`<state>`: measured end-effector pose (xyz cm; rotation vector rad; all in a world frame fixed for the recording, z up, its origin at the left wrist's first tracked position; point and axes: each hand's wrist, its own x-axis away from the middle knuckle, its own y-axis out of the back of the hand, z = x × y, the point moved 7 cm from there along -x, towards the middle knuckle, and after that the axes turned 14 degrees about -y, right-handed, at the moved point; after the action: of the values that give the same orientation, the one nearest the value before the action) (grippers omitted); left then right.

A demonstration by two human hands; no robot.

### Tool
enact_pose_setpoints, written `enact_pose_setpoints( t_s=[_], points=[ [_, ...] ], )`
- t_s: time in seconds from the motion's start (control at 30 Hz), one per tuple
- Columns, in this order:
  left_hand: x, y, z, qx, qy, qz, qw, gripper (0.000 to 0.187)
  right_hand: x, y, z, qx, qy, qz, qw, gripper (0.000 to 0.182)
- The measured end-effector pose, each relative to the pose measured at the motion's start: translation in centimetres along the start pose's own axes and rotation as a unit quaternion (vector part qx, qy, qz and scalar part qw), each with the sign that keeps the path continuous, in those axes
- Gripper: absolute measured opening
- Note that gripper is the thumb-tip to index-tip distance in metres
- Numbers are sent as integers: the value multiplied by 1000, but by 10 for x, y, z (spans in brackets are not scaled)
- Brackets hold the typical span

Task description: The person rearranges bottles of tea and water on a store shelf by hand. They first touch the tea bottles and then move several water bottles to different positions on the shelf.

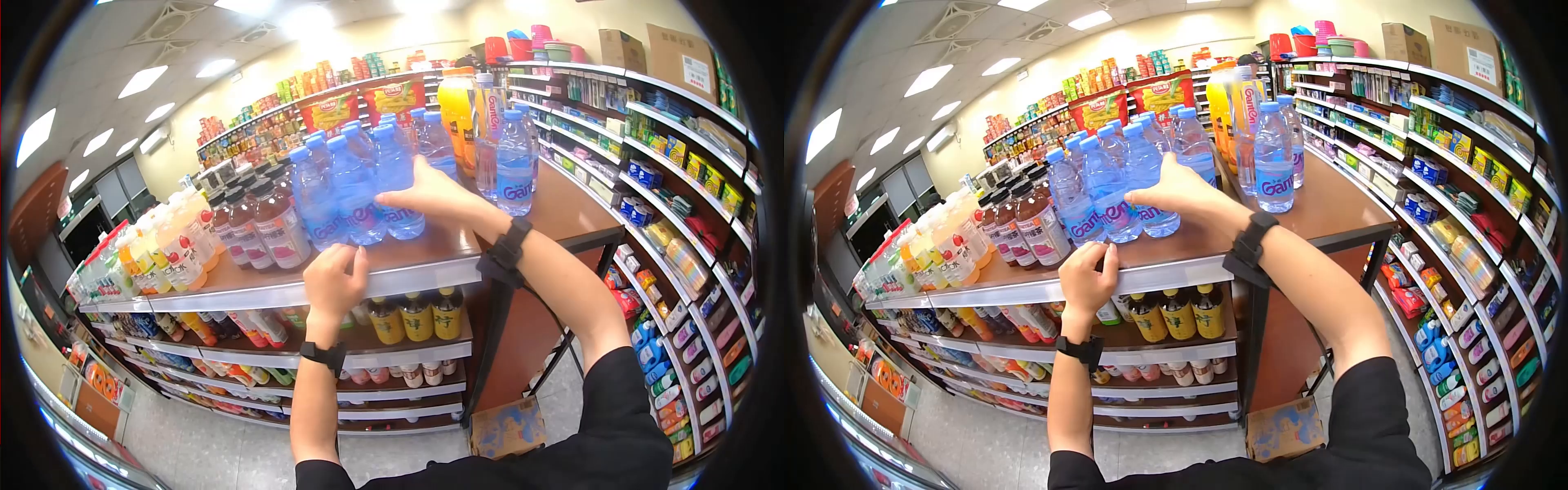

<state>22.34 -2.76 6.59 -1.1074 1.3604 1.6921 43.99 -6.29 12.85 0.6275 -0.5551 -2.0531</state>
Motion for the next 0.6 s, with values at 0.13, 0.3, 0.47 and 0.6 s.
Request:
enact_pose_setpoints(
  t_s=[0.13,0.3,0.47,0.6],
  points=[
    [0,-1,1,-1,1,-2,1000,22,-4,-1,-9,-26,6,-68,997,105],
    [1,-1,3,-3,1,-2,1000,27,43,25,5,-36,0,-83,996,85],
    [-1,1,-1,3,-5,-11,1000,24,86,91,16,-114,108,-130,979,76],
    [-1,3,-3,-7,-11,-13,1000,23,133,151,27,-53,37,-162,985,70]
  ],
)
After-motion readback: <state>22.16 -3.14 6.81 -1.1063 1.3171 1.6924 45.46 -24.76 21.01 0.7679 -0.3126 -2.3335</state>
